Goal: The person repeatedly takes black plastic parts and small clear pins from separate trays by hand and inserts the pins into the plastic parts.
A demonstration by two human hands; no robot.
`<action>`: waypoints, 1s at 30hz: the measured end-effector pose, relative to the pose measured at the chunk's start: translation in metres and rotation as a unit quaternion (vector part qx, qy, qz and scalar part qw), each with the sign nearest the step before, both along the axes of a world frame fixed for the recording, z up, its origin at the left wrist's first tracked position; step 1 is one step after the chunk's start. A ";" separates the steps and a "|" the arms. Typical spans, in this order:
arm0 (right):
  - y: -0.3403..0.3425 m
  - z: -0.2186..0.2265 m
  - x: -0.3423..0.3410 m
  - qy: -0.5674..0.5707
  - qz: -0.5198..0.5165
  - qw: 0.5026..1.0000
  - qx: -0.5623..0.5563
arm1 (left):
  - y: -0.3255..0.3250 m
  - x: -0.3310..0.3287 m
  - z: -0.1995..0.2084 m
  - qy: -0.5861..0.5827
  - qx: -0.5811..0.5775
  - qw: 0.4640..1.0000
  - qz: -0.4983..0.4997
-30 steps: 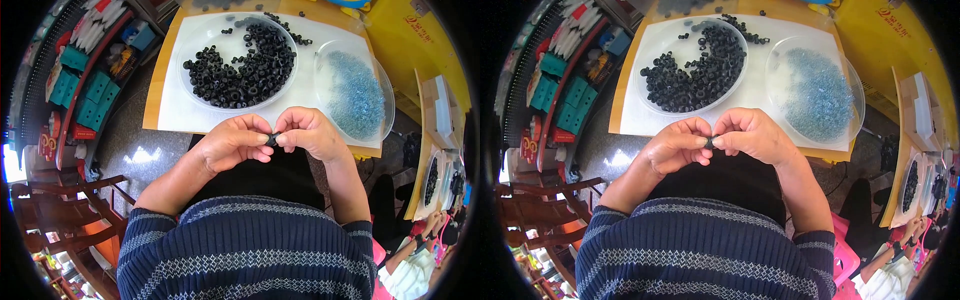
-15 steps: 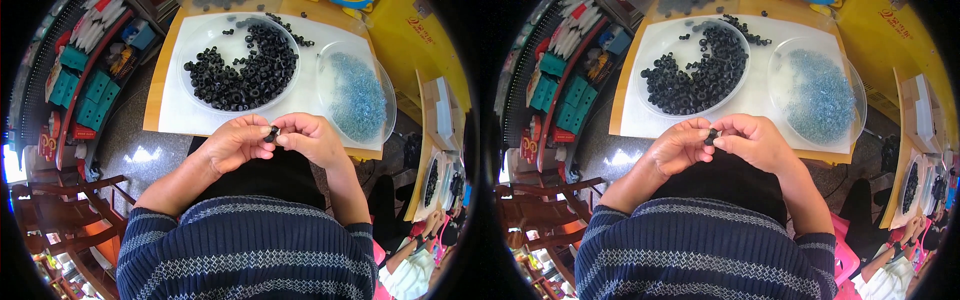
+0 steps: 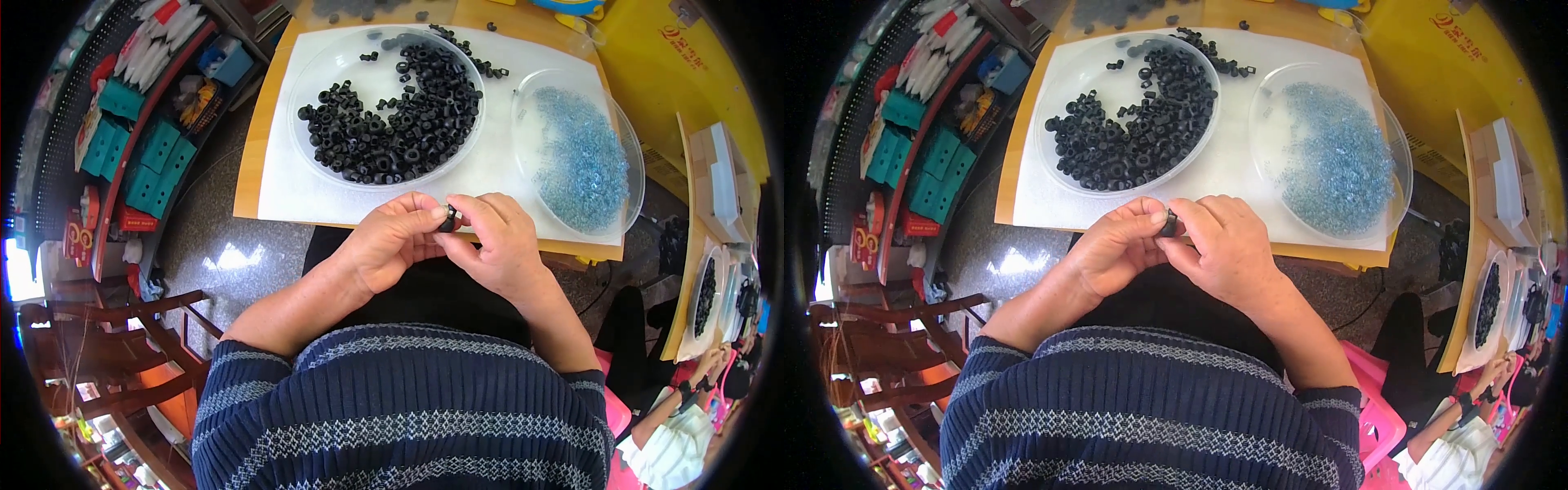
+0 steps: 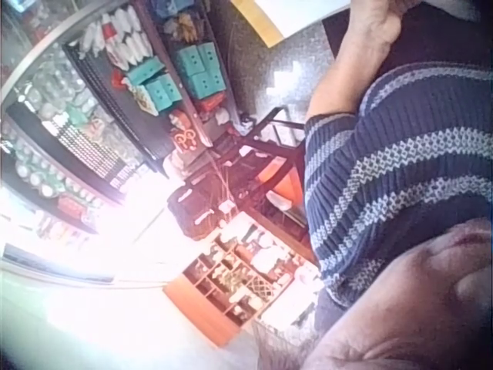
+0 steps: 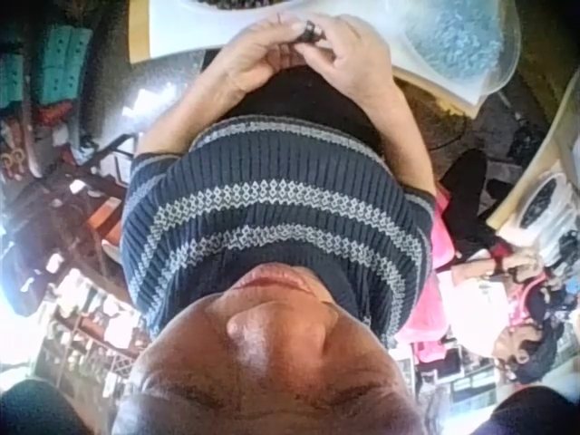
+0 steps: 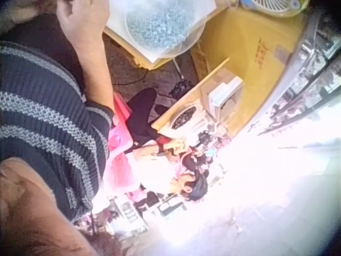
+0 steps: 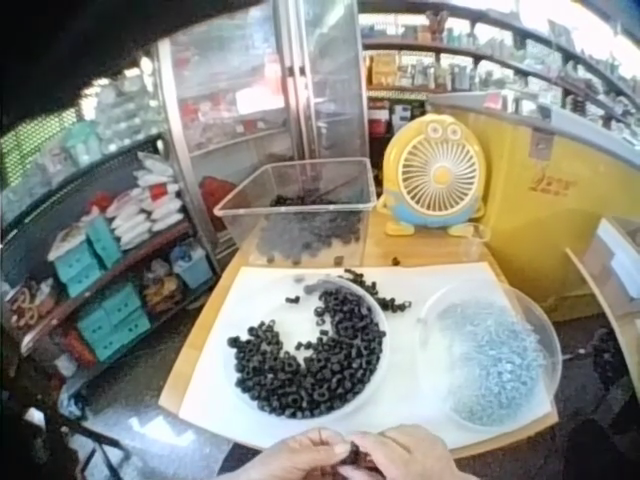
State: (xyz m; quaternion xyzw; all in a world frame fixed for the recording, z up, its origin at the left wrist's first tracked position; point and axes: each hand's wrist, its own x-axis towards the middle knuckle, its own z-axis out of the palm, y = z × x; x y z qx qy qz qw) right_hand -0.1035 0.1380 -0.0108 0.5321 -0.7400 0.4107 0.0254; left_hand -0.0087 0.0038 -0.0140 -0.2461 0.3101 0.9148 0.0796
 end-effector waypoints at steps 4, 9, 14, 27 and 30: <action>0.002 -0.004 -0.002 0.022 -0.005 0.999 -0.023 | 0.004 0.002 -0.001 -0.001 0.004 1.000 -0.003; 0.004 -0.005 -0.002 0.019 0.004 1.000 -0.023 | 0.000 0.004 0.008 -0.019 0.012 0.999 -0.022; 0.003 -0.007 0.000 0.041 0.012 0.999 -0.034 | 0.003 0.002 0.000 0.001 -0.050 0.998 -0.035; 0.002 -0.009 0.001 0.032 -0.006 0.999 0.001 | 0.006 -0.001 -0.001 0.016 -0.045 0.999 -0.002; 0.004 -0.009 0.000 0.035 0.009 0.999 -0.003 | 0.005 0.000 0.003 0.010 -0.040 0.999 -0.027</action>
